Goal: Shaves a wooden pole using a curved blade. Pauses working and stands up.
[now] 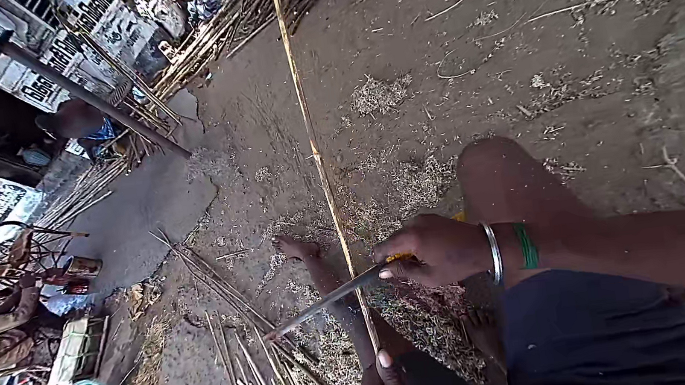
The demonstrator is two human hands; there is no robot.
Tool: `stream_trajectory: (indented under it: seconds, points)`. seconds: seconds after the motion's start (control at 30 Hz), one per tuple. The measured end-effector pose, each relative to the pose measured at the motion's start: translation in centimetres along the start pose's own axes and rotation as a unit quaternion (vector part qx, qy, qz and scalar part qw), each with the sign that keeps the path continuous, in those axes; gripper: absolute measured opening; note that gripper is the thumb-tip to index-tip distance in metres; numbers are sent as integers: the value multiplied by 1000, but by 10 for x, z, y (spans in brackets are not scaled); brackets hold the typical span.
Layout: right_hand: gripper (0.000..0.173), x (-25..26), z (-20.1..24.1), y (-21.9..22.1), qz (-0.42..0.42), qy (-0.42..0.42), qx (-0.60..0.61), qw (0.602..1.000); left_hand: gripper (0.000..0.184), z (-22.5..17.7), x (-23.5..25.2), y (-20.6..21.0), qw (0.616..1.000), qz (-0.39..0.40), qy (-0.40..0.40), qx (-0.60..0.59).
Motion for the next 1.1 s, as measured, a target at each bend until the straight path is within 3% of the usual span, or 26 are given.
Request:
stream_trajectory:
  seconds: [0.1, 0.23, 0.33, 0.37, 0.47, 0.6, 0.7, 0.8, 0.9, 1.03, 1.1]
  points:
    - [24, -2, -1, -20, -124, 15, -3, 992, 32, -7, 1, -1, 1000, 1, 3, -13]
    - [32, -26, 39, 28, 41, -61, -50, 996, 32, -12, 2, -3, 999, -12, 18, -25]
    - [27, -12, 20, -5, -61, 7, -37, 997, 32, -11, -1, -3, 1000, -15, 15, -15]
    - [27, -12, 18, -6, -61, 23, -37, 997, 32, -11, -2, -2, 1000, -19, 16, -19]
    - [34, -24, 40, 27, 52, -16, -57, 997, 29, -11, 1, -2, 999, -22, 25, -36]
    - [29, -10, 21, -5, -49, 23, -61, 997, 29, -11, -2, -2, 999, -25, 19, -24]
    - [36, -25, 41, 29, 83, 6, -51, 995, 30, -11, -1, 0, 999, -10, 9, -44]
    - [29, -11, 22, 0, -11, 42, -49, 998, 35, -10, -2, 1, 999, 2, 2, -35]
    - [36, -26, 38, 34, 92, 17, -37, 995, 33, -9, -2, -1, 999, -3, 10, -39]
    - [29, -11, 23, 4, 6, 57, -46, 997, 37, -5, -3, 3, 1000, 11, 1, -21]
    - [35, -23, 33, 29, 78, 40, -45, 995, 37, -4, -3, 4, 999, 21, -6, -29]
Point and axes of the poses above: each hand's wrist, its own x-axis towards the middle knuckle, its own y-axis out of the palm, z = x × y, the point moved 10 cm from there along x, towards the middle knuckle, and after that the axes turned 9 degrees about x, right-handed, at the moved point
